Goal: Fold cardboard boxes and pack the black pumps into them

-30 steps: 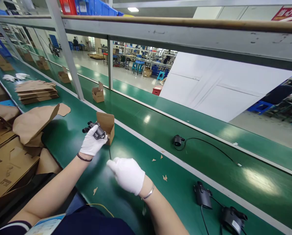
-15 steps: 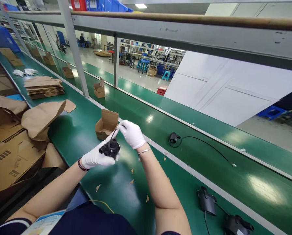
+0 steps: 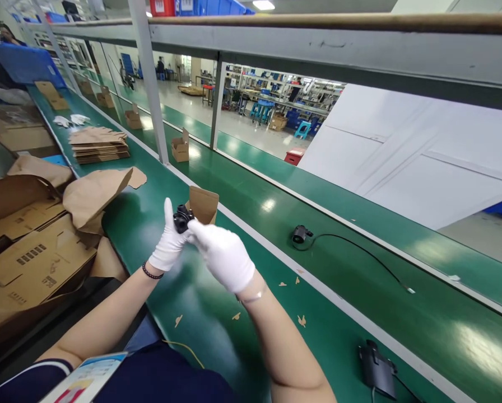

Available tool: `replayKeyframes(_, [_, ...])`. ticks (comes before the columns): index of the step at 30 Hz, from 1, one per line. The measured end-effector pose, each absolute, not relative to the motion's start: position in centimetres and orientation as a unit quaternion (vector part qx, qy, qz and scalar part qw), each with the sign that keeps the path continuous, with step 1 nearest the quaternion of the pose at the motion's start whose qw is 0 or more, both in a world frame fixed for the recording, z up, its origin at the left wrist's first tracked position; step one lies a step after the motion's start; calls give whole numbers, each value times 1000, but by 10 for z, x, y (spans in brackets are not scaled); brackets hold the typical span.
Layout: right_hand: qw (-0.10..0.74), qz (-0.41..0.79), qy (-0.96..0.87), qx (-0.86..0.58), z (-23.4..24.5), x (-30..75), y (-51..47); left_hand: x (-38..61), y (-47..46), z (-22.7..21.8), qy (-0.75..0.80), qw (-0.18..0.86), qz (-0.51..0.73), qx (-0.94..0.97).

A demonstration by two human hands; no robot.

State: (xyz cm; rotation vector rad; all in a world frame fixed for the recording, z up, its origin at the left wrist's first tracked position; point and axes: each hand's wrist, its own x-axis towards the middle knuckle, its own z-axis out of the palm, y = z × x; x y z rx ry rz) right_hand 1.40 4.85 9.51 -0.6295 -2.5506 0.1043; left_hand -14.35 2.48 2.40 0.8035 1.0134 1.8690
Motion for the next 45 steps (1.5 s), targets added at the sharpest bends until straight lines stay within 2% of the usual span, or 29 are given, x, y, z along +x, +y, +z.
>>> replayKeyframes(2, [273,70,-925,-253,101,-6,64,-138,29,25,430,371,739,363])
replayKeyframes(5, [252,109,-932,-238,104,-34,91,-140,47,32,459,298,744,384])
replayKeyframes(9, [254,109,-926,-256,111,-59,130,-167,74,37,499,173,700,481])
replayKeyframes(11, [186,87,-938,-279,111,-68,149,-185,77,28,580,94,614,528])
replayKeyframes(15, [-52,65,-962,-261,90,-88,168,-211,66,-9,722,24,425,546])
replayKeyframes(17, [-108,74,-958,-254,75,-99,168,-214,62,-25,732,28,370,571])
replayKeyframes(19, [-127,82,-955,-255,64,-105,166,-211,62,-34,725,41,346,594])
replayKeyframes(22, [-111,71,-952,-276,61,-99,164,-207,65,-31,721,64,336,602])
replayKeyframes(25, [-25,31,-953,-300,63,-76,162,-211,62,-20,723,81,342,594])
replayKeyframes(27, [37,13,-960,-276,60,-58,158,-218,54,-13,717,101,350,595])
replayKeyframes(29, [56,16,-974,-218,50,-42,151,-227,44,-8,700,132,327,621])
replayKeyframes(33, [37,9,-990,-136,29,-29,141,-236,37,-1,646,169,243,703])
replayKeyframes(38, [77,-17,-961,-264,36,-34,152,-236,76,26,619,91,265,734])
replayKeyframes(41, [21,-57,-947,-316,51,-45,156,-232,109,35,612,94,239,748])
replayKeyframes(45, [-59,-72,-960,-263,55,-60,144,-220,131,26,583,141,204,774])
